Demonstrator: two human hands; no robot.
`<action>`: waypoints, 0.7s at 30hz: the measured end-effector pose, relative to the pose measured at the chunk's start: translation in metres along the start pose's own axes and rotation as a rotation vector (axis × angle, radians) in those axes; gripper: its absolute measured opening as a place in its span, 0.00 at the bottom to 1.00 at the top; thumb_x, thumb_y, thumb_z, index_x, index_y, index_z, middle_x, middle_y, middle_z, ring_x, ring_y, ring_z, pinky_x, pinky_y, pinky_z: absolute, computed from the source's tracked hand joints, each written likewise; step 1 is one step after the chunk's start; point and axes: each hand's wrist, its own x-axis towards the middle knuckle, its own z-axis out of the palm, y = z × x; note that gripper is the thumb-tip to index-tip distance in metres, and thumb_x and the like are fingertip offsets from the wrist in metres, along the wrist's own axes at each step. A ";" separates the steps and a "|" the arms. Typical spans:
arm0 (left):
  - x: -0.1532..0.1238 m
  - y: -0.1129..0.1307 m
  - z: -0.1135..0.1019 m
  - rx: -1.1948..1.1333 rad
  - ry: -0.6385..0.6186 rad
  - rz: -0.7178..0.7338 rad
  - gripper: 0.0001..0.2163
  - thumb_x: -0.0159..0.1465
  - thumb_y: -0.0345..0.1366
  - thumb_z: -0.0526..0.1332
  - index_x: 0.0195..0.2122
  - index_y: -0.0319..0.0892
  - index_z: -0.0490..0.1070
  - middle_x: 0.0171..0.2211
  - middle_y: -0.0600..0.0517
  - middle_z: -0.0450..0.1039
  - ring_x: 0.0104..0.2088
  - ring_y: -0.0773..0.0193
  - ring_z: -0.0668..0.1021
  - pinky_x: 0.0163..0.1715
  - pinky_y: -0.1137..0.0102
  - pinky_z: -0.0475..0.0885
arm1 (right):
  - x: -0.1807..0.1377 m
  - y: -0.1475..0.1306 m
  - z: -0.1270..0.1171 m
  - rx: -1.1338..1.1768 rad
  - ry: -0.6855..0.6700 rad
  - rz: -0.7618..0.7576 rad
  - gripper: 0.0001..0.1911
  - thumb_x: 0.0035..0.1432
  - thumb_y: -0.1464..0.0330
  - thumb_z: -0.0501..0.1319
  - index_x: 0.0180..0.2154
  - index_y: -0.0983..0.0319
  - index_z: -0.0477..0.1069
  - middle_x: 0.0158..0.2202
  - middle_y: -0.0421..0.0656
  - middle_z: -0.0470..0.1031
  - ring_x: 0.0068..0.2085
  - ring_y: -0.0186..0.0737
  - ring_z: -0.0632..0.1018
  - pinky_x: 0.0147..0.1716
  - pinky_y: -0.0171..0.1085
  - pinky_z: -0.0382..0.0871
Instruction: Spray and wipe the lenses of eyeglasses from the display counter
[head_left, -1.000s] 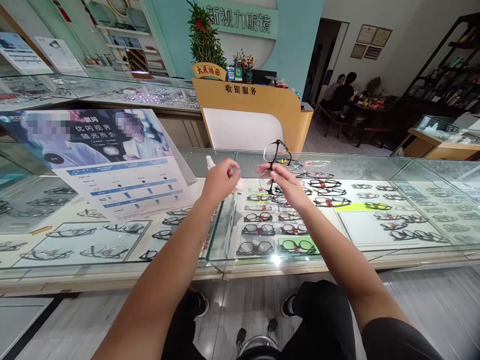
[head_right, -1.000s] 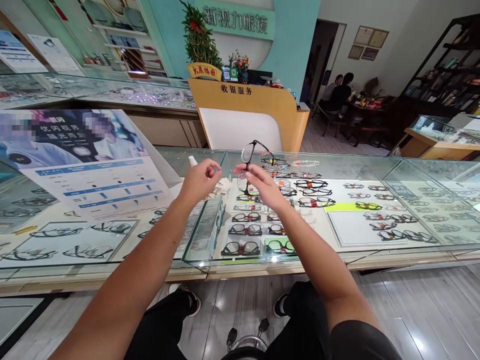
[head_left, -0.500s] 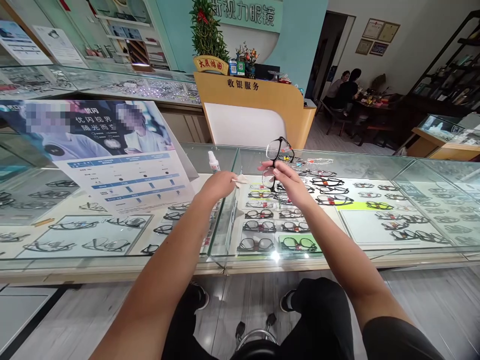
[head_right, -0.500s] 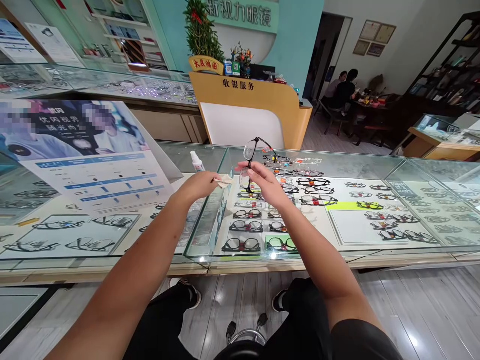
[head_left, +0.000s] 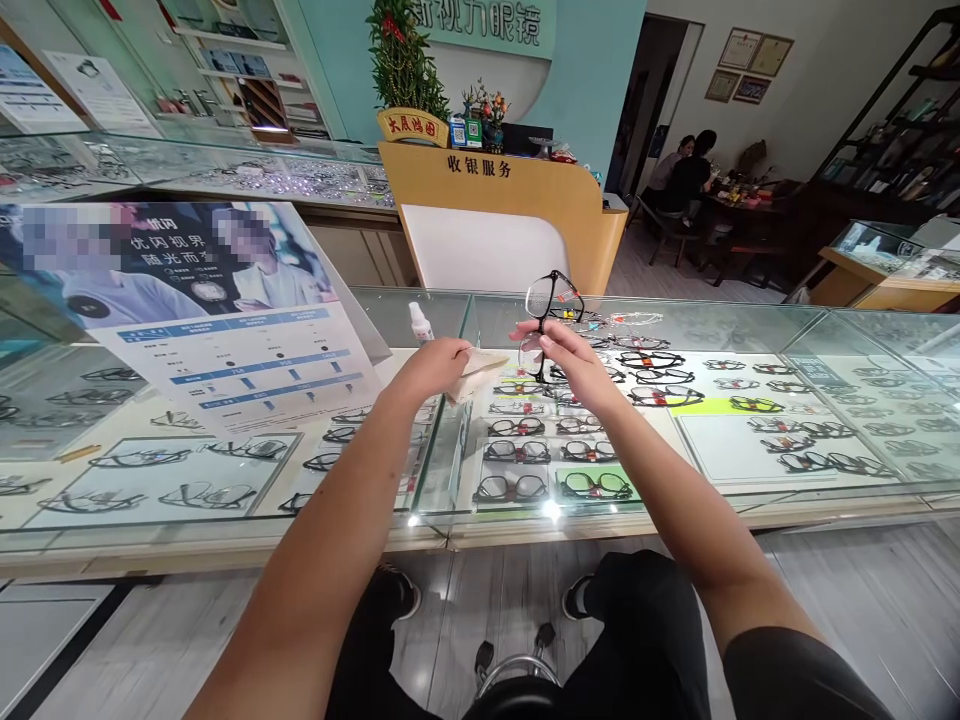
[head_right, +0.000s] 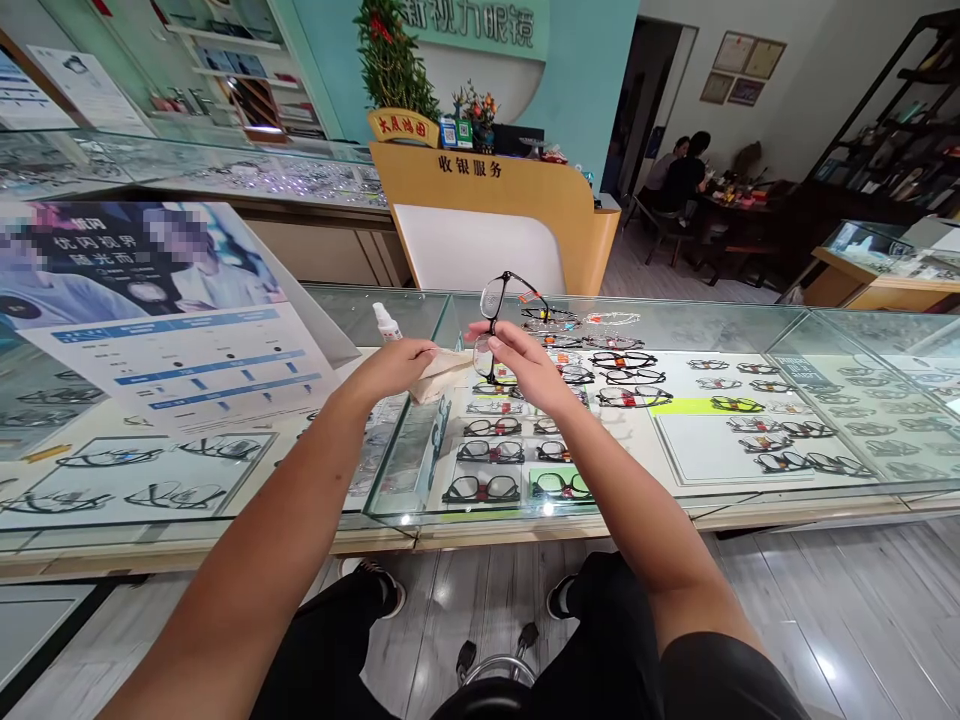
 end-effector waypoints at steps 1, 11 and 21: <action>0.000 0.001 0.001 0.004 0.016 -0.014 0.14 0.76 0.40 0.54 0.31 0.47 0.70 0.33 0.48 0.79 0.35 0.51 0.77 0.35 0.62 0.61 | 0.000 0.000 0.000 -0.006 0.002 0.002 0.25 0.73 0.45 0.64 0.59 0.54 0.80 0.60 0.47 0.85 0.56 0.49 0.81 0.58 0.48 0.74; 0.000 0.005 0.001 -0.105 0.139 -0.042 0.15 0.76 0.49 0.56 0.35 0.47 0.67 0.31 0.52 0.73 0.33 0.56 0.75 0.33 0.63 0.61 | -0.001 -0.002 0.000 -0.012 -0.002 -0.004 0.24 0.74 0.46 0.64 0.59 0.54 0.80 0.60 0.47 0.86 0.57 0.49 0.81 0.61 0.49 0.74; -0.008 0.014 0.019 0.078 -0.112 0.148 0.05 0.61 0.38 0.67 0.36 0.49 0.74 0.39 0.52 0.85 0.38 0.53 0.82 0.34 0.63 0.65 | -0.001 0.001 0.002 -0.019 -0.008 0.002 0.24 0.73 0.45 0.64 0.58 0.54 0.80 0.58 0.46 0.86 0.55 0.49 0.80 0.60 0.49 0.73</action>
